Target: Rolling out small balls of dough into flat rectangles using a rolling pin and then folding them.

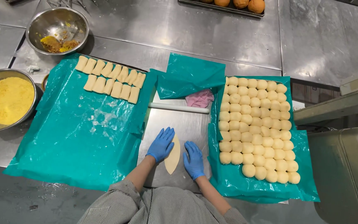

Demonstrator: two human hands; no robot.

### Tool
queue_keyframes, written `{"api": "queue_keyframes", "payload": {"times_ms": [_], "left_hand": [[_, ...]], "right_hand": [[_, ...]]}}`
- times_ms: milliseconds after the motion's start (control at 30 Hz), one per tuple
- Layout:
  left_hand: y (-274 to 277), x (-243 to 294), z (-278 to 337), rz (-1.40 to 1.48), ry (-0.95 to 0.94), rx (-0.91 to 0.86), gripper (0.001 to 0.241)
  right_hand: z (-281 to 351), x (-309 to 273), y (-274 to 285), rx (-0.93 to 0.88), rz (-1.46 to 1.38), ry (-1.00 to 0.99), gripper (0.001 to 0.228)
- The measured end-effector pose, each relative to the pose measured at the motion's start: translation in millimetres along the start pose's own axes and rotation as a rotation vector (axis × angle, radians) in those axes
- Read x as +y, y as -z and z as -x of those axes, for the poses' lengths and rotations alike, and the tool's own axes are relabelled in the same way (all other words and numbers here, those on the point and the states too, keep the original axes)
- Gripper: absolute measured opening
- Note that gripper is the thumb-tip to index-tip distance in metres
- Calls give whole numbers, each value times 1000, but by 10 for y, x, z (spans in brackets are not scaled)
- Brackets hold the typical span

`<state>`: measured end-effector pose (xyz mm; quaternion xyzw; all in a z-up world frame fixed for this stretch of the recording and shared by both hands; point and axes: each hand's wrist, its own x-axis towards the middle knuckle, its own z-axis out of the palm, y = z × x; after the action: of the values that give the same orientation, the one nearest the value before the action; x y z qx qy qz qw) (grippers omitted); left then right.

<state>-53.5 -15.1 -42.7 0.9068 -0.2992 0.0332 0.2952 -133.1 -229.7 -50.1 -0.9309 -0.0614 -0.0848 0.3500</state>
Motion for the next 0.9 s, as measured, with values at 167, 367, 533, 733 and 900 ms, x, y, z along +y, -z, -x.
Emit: {"api": "queue_keyframes", "payload": {"times_ms": [167,367,533,733,900], "left_hand": [[-76,47,188,51,24,-30,54],[55,113,115,-6,30,-7,58],[70,118,324,25,35,-69,56],[176,204,404,5,-9,-44,58],[19,91,599,33,-2,-101,51]], "right_hand": [[-126,-86,80,-112,27,41,58],[-516,-172,5,-238,24,184,64],[-523,-148,-107,-293,-21,199,57],[-487,-322,15,-86,-104,278,57],[-365,-166,-48,-141,-116,340,41]]}}
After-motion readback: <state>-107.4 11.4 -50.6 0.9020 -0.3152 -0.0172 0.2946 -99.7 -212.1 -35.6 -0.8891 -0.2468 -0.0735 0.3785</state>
